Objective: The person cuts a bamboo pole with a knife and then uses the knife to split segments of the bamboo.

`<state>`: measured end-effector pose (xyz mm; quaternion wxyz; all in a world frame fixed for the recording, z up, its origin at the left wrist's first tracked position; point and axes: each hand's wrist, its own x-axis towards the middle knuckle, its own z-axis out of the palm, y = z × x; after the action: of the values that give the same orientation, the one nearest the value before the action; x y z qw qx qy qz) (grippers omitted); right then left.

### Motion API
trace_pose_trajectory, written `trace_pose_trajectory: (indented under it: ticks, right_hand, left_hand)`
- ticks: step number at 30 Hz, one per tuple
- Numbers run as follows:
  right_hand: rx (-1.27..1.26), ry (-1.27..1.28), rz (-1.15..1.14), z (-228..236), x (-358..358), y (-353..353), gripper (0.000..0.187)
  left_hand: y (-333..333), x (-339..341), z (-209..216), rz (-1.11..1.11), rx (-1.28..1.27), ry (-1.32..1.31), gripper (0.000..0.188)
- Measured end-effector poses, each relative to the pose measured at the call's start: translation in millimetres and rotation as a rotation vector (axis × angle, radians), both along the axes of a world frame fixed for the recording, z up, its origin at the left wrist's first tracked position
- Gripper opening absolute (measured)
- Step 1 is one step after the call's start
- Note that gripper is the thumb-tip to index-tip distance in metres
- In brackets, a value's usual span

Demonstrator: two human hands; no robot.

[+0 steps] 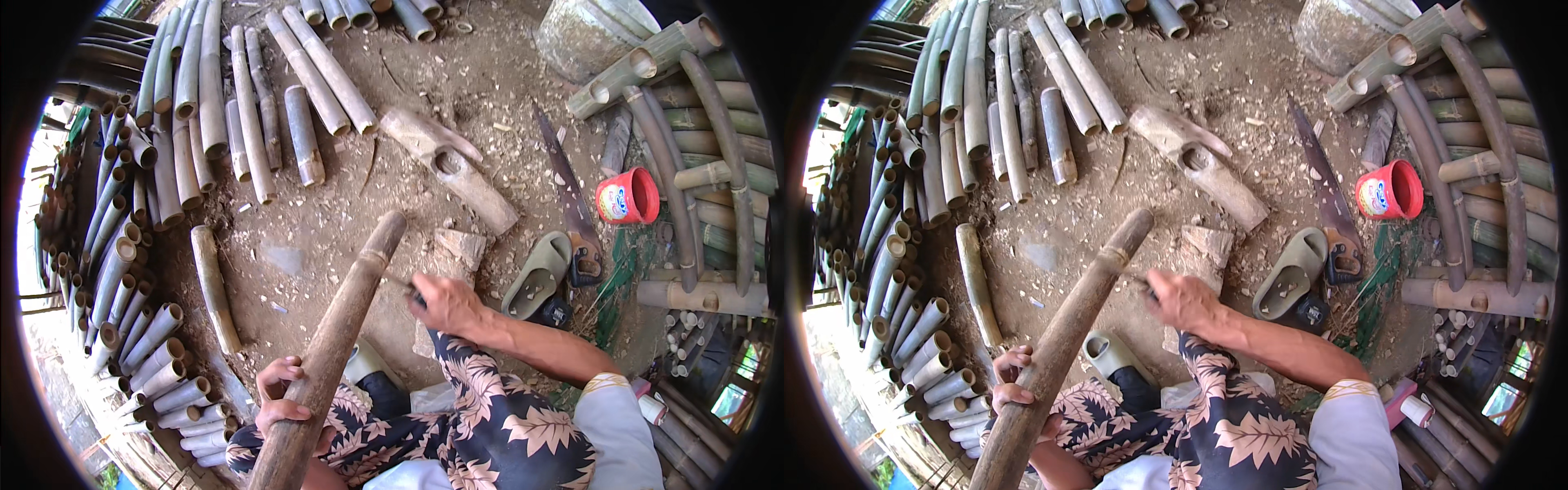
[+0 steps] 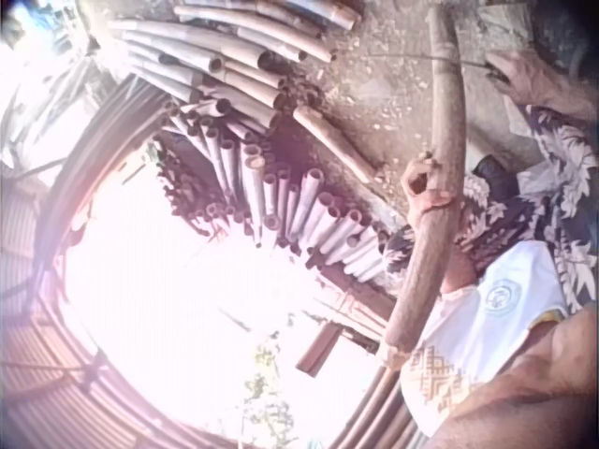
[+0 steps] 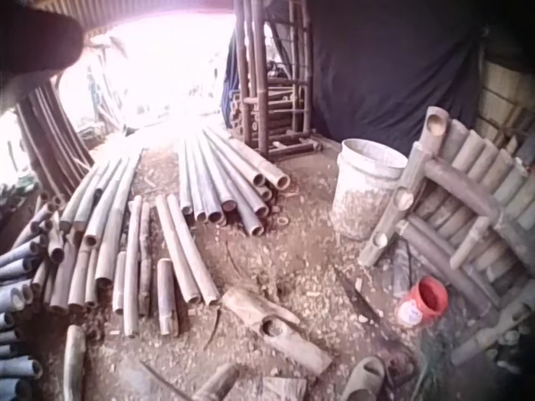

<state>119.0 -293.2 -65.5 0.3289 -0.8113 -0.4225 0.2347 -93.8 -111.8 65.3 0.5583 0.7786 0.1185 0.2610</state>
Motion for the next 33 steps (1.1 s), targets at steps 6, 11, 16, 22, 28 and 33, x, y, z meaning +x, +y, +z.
trace_pose_trajectory:
  ticks: [6, 11, 16, 22, 28, 33]
  right_hand:
    - [-0.219, 0.096, -0.150, -15.7, 23.2, 3.2, 0.019]
    - [-0.031, -0.006, -0.050, -11.8, 6.0, 1.8, 0.022]
    - [-0.074, 0.035, 0.009, -0.2, 6.9, -1.3, 0.022]
    - [0.036, -0.094, -0.107, -17.7, 2.4, 7.2, 0.021]
    - [-0.079, -0.064, -0.121, -16.0, -1.3, 4.0, 0.020]
    - [0.232, -0.168, 0.022, -3.3, -18.8, -4.8, 0.024]
  left_hand:
    - [6.9, -2.8, 14.3, -0.165, -0.114, 0.097, 0.042]
    - [-0.1, 8.9, -2.1, -0.054, -0.332, -0.094, 0.052]
    - [-17.3, 56.1, -8.2, 0.429, -0.339, -0.398, 0.055]
    - [-29.6, 62.9, -13.9, 0.631, -0.280, -0.323, 0.048]
    - [-44.5, 61.7, -12.0, 0.658, -0.294, -0.275, 0.052]
    - [-54.0, 59.1, -8.0, 0.736, -0.319, -0.243, 0.049]
